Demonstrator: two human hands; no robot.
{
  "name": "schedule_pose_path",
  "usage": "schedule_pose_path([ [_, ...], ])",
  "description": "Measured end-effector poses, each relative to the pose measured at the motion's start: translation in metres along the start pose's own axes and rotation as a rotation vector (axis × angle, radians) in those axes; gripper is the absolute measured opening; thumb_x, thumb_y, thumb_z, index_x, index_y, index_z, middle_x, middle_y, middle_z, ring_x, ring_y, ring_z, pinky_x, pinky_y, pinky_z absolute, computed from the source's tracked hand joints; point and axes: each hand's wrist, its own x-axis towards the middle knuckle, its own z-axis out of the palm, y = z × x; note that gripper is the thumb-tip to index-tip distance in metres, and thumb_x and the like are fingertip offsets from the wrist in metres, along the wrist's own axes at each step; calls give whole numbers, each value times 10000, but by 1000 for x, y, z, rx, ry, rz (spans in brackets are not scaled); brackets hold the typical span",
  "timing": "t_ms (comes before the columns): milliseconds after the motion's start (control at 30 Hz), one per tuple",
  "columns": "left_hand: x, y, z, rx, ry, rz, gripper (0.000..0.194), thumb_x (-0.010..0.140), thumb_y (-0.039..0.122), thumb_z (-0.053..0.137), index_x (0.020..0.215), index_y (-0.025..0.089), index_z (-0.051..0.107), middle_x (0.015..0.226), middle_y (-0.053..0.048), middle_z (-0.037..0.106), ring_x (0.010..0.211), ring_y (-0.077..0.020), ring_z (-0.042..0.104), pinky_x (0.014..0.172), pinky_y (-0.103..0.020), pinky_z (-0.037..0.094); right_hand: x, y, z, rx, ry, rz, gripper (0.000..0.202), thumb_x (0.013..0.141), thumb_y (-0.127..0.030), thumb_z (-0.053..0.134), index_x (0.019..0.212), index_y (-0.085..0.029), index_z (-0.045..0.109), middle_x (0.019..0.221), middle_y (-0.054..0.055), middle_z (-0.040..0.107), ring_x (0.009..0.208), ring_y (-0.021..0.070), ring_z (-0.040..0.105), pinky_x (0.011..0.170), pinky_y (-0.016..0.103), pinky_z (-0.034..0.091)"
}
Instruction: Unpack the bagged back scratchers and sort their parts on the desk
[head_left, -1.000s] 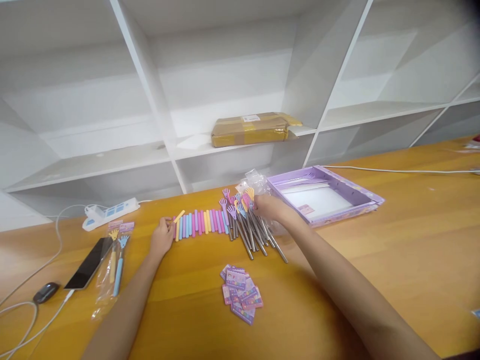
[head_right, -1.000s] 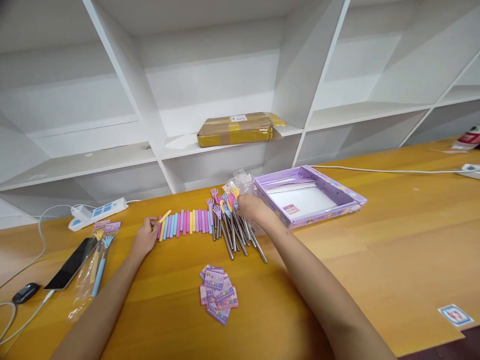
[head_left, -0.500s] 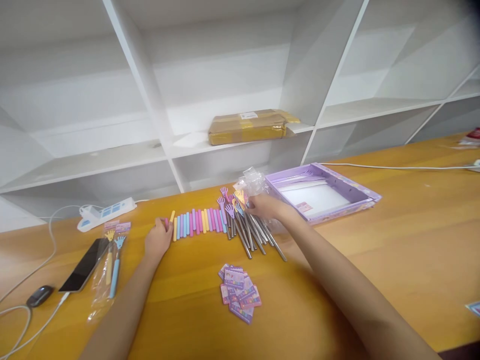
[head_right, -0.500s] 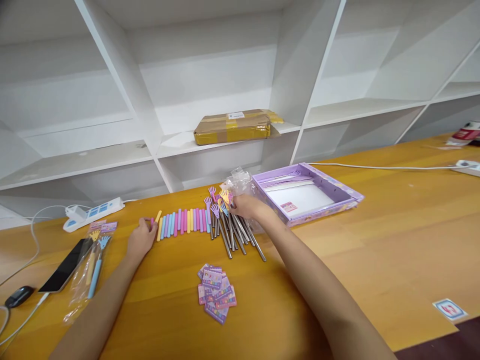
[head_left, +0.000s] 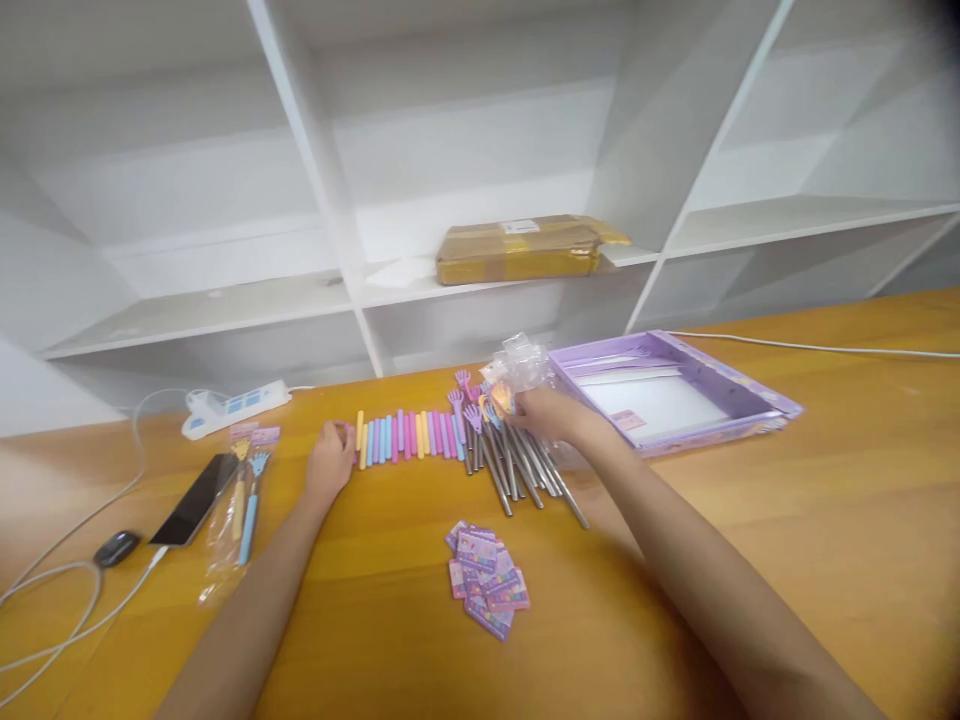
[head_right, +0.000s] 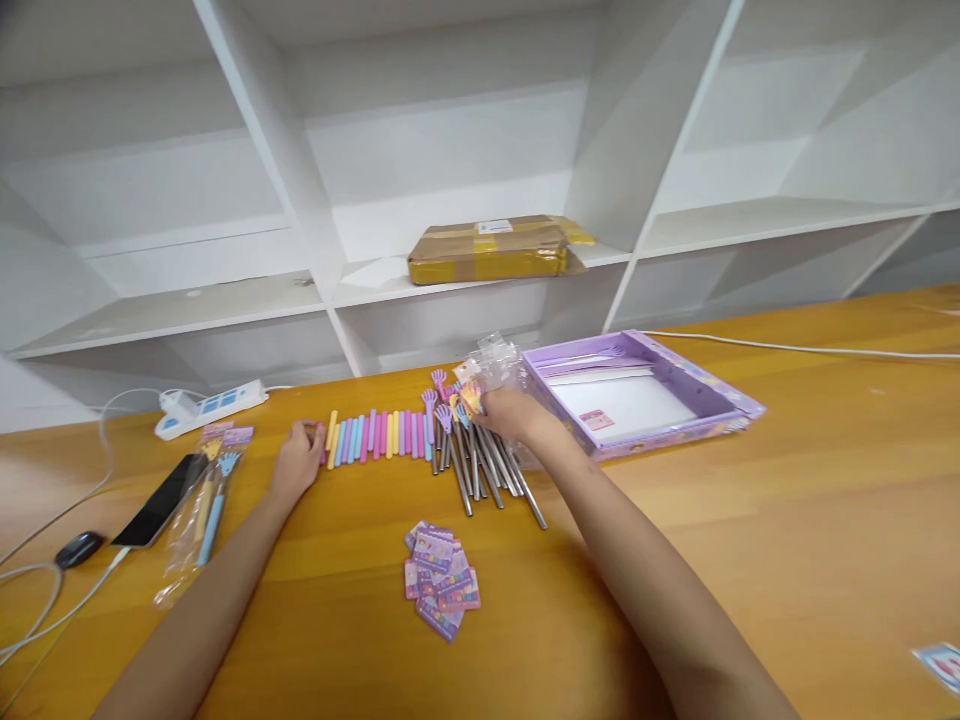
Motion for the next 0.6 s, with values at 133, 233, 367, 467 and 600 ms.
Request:
schedule_pose_path([
  [133, -4, 1, 2, 29, -36, -4, 377, 1113, 462, 351, 1277, 185, 546, 1114, -146, 783, 1092, -312, 756, 907, -392, 549, -2, -6, 0, -33, -34, -22, 321, 1042, -351, 598, 1009, -100, 795, 984, 201, 790, 922, 278, 735, 746, 307, 439],
  [233, -2, 1, -3, 50, -71, -3, 409, 1119, 494, 342, 1311, 197, 546, 1126, -129, 792, 1076, -293, 764, 882, -364, 550, -8, -11, -7, -43, -17, -15, 338, 1059, -360, 563, 1008, -113, 789, 997, 195, 789, 900, 273, 733, 724, 312, 421],
  [367, 17, -12, -40, 115, -87, -20, 351, 1093, 416, 375, 1216, 198, 620, 1120, -153, 793, 1093, -309, 758, 921, -376, 545, -25, -16, -27, -24, 30, 11, 408, 1095, -411, 500, 940, -140, 764, 969, 175, 785, 831, 263, 713, 684, 322, 389],
  [467, 34, -39, -81, 198, -56, -71, 295, 1024, 337, 442, 1133, 170, 659, 1165, -209, 768, 1177, -367, 718, 1010, -441, 526, -42, -19, -42, -7, 37, 16, 401, 1098, -415, 504, 888, -161, 733, 951, 157, 779, 796, 248, 692, 674, 320, 374],
  [600, 40, -83, -109, 376, -41, -169, 464, 936, 401, 538, 1240, 63, 632, 1322, -322, 668, 1255, -439, 667, 1060, -501, 512, -58, -24, -55, 11, 49, 18, 382, 1099, -375, 494, 846, -177, 699, 904, 130, 764, 743, 226, 661, 668, 317, 364],
])
